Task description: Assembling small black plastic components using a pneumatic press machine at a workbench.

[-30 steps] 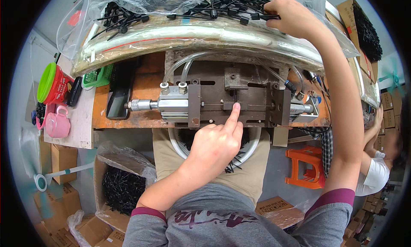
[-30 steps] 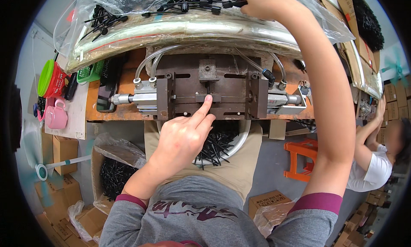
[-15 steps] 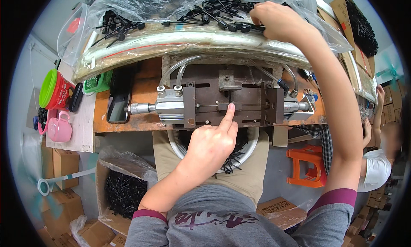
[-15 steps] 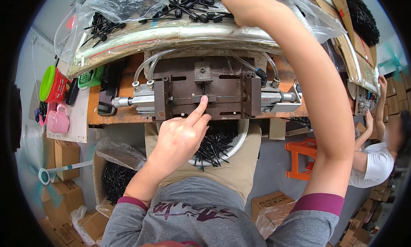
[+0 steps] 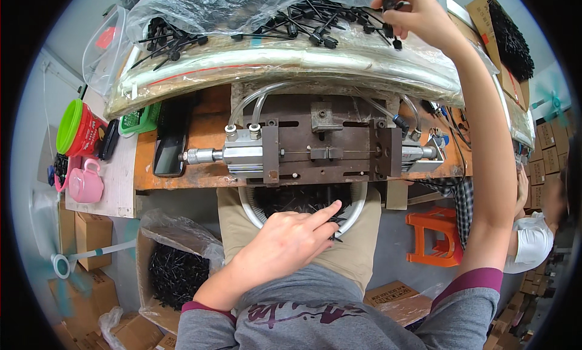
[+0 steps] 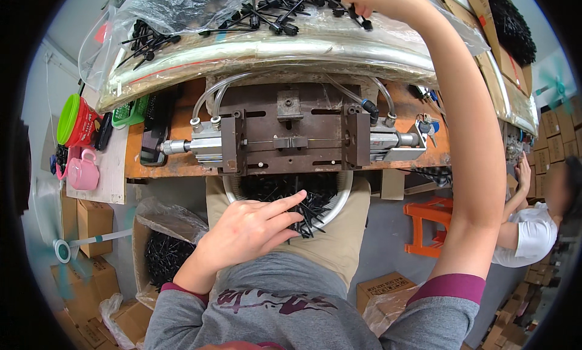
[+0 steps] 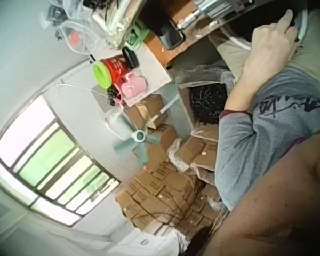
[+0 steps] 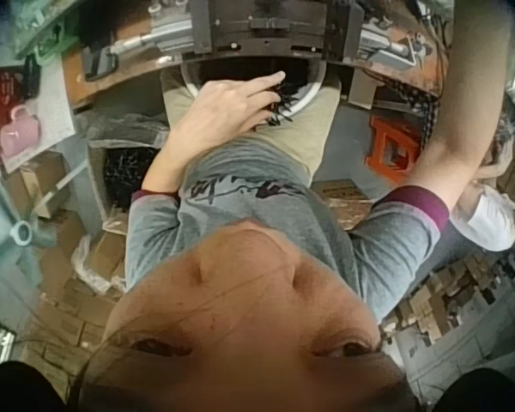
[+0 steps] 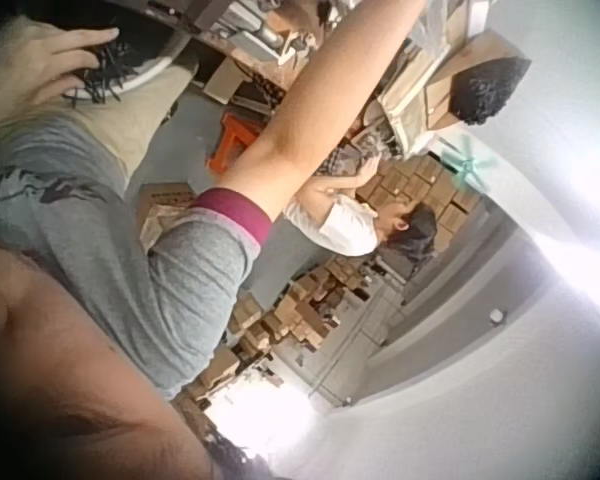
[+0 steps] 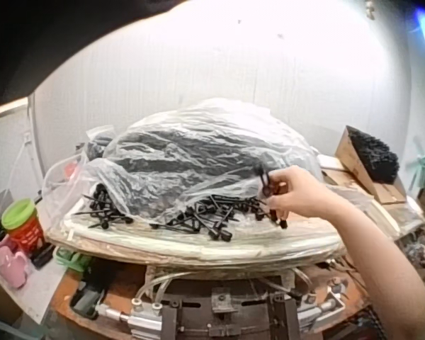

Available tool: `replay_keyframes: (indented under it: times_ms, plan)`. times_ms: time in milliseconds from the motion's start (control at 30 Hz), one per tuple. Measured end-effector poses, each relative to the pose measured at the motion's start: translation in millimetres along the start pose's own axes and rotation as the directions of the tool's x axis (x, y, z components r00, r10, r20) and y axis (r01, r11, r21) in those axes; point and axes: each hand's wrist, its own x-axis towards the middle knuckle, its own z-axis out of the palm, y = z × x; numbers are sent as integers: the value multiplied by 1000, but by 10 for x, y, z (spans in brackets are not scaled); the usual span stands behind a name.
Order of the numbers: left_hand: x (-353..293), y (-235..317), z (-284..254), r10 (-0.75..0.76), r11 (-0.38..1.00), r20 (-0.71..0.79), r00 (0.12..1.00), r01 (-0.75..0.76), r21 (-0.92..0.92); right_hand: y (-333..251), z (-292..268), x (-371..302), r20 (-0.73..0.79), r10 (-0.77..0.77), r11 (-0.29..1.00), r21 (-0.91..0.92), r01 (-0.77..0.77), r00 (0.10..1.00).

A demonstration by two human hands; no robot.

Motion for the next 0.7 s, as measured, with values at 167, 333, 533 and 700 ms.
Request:
replay_keyframes:
  times_ms: [167,333,533,700]
  plan:
    - [136,95,-217,19,998,-160,987,-27,-51,260,-106,-117,-82,68,845,535,-14,994]
    - [377,5,-378,23,999,-599,800,-33,-7,-6,299,-683,-154,-38,643,753,143,987]
    - [488,11,-208,28,994,-640,768,-88,-63,-227,909,-1397,172,12,189,967,-171,985]
    - [294,96,-175,6,994,-562,827,-69,-90,-126,995,-1578,168,126,115,976,-183,978]
